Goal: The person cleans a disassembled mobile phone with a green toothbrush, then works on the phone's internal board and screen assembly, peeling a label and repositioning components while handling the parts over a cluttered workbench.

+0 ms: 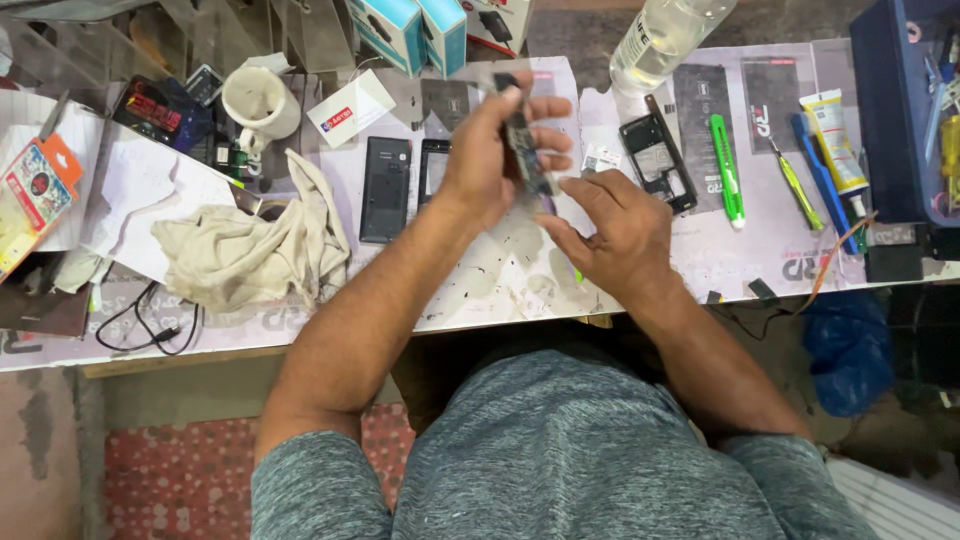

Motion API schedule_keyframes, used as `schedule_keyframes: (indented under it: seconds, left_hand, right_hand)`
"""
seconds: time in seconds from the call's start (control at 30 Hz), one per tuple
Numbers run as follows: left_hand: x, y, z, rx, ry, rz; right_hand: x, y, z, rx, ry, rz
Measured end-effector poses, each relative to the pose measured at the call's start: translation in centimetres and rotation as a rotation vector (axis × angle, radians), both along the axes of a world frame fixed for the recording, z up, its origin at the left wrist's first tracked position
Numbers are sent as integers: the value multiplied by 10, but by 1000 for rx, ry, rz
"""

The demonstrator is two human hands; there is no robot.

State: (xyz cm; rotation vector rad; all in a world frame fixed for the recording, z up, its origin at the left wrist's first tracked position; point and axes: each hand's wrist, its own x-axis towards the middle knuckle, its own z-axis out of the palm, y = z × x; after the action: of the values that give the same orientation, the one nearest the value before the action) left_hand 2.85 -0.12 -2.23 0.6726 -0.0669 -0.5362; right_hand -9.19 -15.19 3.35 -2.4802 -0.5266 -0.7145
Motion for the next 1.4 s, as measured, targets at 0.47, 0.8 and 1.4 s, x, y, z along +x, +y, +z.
schedule_keyframes:
  seconds: [0.47, 0.8, 1.4]
  left_hand:
    - [4, 21, 17, 41, -47, -23]
    - [-4, 40, 30, 115, -100, 46]
    - [-16, 8, 3, 45, -83, -71]
  right_hand:
    - [-12, 21, -37, -154, 336, -266]
    - [-35, -76, -15, 21, 126, -368]
    - [-33, -36, -14, 126, 170, 29]
